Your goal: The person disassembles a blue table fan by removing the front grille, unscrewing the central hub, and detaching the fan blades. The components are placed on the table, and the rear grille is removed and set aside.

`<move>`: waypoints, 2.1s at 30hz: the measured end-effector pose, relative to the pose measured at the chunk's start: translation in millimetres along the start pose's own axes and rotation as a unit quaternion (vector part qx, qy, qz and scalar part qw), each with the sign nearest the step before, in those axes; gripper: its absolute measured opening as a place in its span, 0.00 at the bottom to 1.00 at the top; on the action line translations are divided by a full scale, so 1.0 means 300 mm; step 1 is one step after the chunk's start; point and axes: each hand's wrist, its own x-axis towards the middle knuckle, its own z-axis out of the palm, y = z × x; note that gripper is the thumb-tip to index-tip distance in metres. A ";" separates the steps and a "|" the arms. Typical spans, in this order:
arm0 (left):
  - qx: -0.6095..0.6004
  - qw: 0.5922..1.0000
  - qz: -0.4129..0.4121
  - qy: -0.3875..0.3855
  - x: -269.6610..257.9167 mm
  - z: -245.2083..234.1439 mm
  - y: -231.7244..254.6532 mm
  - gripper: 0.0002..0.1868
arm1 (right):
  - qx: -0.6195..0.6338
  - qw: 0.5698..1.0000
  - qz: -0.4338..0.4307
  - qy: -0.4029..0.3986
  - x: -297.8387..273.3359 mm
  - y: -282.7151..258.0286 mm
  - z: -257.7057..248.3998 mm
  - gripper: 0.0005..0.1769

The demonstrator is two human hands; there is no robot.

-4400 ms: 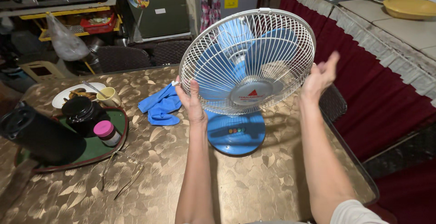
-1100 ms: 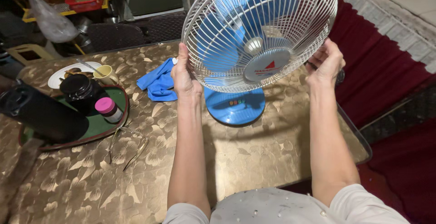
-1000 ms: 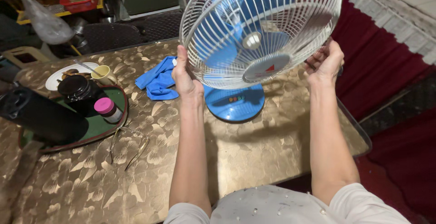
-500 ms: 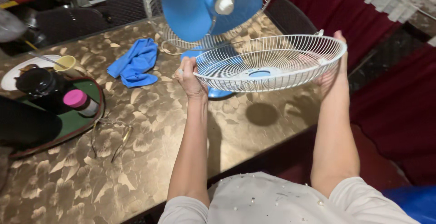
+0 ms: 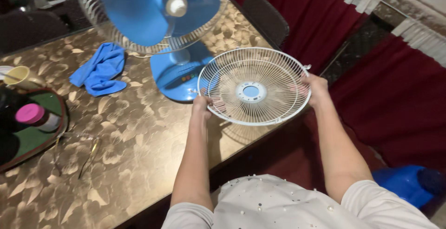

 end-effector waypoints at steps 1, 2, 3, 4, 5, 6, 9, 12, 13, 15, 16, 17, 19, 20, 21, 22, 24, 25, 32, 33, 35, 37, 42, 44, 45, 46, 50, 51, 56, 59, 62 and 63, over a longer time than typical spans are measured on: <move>0.006 1.000 0.024 0.005 0.046 -0.005 -0.044 0.44 | -0.038 0.999 -0.031 0.022 0.001 0.014 -0.011 0.17; 0.013 0.999 0.048 0.011 0.088 -0.006 -0.084 0.46 | -0.076 0.996 -0.037 0.032 0.000 0.023 -0.019 0.18; 0.008 0.997 0.077 -0.007 0.118 -0.009 -0.121 0.47 | -0.114 0.992 -0.042 0.041 -0.004 0.034 -0.021 0.19; 0.004 0.994 0.106 -0.024 0.142 -0.009 -0.153 0.48 | -0.152 0.986 -0.047 0.050 -0.010 0.043 -0.021 0.20; -0.001 0.990 0.135 -0.041 0.158 -0.001 -0.175 0.49 | -0.214 0.972 -0.044 0.084 -0.013 0.049 -0.020 0.20; -0.012 0.993 0.117 -0.021 0.166 0.010 -0.189 0.48 | -0.275 0.953 -0.041 0.118 -0.015 0.058 -0.021 0.21; -0.024 0.996 0.078 0.037 0.167 0.059 -0.214 0.44 | -0.347 0.920 -0.005 0.179 -0.006 0.104 -0.029 0.19; -0.006 0.994 0.075 0.078 0.176 0.102 -0.224 0.43 | -0.360 0.912 0.012 0.198 0.032 0.185 -0.050 0.14; -0.008 0.993 0.080 0.089 0.188 0.111 -0.229 0.42 | -0.364 0.910 0.013 0.200 0.048 0.213 -0.059 0.12; -0.016 0.992 0.078 0.102 0.225 0.111 -0.238 0.38 | -0.289 0.949 0.020 0.126 0.081 0.255 -0.073 0.13; -0.022 0.992 0.072 0.104 0.250 0.107 -0.244 0.34 | -0.249 0.964 0.023 0.088 0.101 0.268 -0.078 0.15; -0.028 0.992 0.065 0.106 0.279 0.103 -0.246 0.31 | -0.232 0.968 0.054 0.079 0.119 0.274 -0.080 0.16; -0.043 0.990 0.079 0.111 0.340 0.105 -0.258 0.32 | -0.196 0.972 0.116 0.059 0.151 0.280 -0.070 0.18; -0.051 0.988 0.085 0.114 0.371 0.107 -0.258 0.32 | -0.185 0.975 0.106 0.057 0.166 0.281 -0.060 0.18; -0.055 0.989 0.091 0.106 0.401 0.112 -0.255 0.27 | -0.174 0.979 0.096 0.054 0.177 0.282 -0.051 0.19; -0.058 0.989 0.097 0.098 0.429 0.119 -0.250 0.23 | -0.163 0.981 0.086 0.052 0.193 0.282 -0.040 0.20; -0.034 0.989 0.109 0.092 0.463 0.137 -0.238 0.19 | -0.148 0.983 0.082 0.074 0.220 0.289 -0.015 0.15; -0.006 0.989 0.116 0.096 0.473 0.156 -0.228 0.20 | -0.140 0.983 0.080 0.084 0.235 0.295 -0.002 0.13; 0.256 0.896 0.224 0.287 0.398 0.350 -0.152 0.42 | -0.123 0.986 0.076 0.086 0.383 0.318 0.041 0.14; 0.288 0.889 0.202 0.292 0.379 0.373 -0.152 0.46 | -0.119 0.987 0.075 0.077 0.404 0.329 0.045 0.14; 0.352 0.872 0.158 0.301 0.350 0.403 -0.165 0.54 | -0.116 0.989 0.074 0.062 0.439 0.355 0.042 0.15; 0.353 0.878 0.184 0.265 0.335 0.403 -0.187 0.55 | -0.119 0.989 0.075 0.052 0.471 0.380 0.038 0.15; 0.454 0.835 0.252 0.182 0.382 0.347 -0.192 0.53 | -0.090 0.995 0.048 -0.004 0.535 0.426 0.037 0.24; 0.461 0.828 0.275 0.164 0.404 0.332 -0.178 0.51 | -0.095 0.994 0.054 -0.004 0.564 0.424 0.041 0.25; 0.442 0.837 0.282 0.158 0.411 0.326 -0.162 0.50 | -0.106 0.992 0.062 0.006 0.576 0.416 0.049 0.24; 0.424 0.845 0.288 0.152 0.411 0.321 -0.149 0.48 | -0.116 0.991 0.069 0.015 0.584 0.410 0.062 0.23; 0.313 0.891 0.287 0.163 0.391 0.325 -0.119 0.44 | -0.150 0.988 0.041 -0.026 0.575 0.374 0.083 0.28; 0.369 0.863 0.306 0.158 0.386 0.325 -0.115 0.42 | -0.203 0.978 0.035 -0.013 0.559 0.366 0.094 0.27; 0.519 0.796 0.279 0.141 0.308 0.354 -0.045 0.39 | -0.429 0.886 -0.116 0.135 0.442 0.340 0.200 0.32; 0.530 0.760 0.365 0.097 0.186 0.387 0.050 0.32 | -0.424 0.871 -0.179 0.174 0.400 0.309 0.310 0.24; 0.507 0.738 0.442 0.055 0.015 0.447 0.167 0.25 | -0.347 0.889 -0.281 0.096 0.352 0.245 0.454 0.23; 0.504 0.725 0.467 0.047 -0.046 0.467 0.211 0.23 | -0.332 0.885 -0.316 0.079 0.325 0.220 0.513 0.22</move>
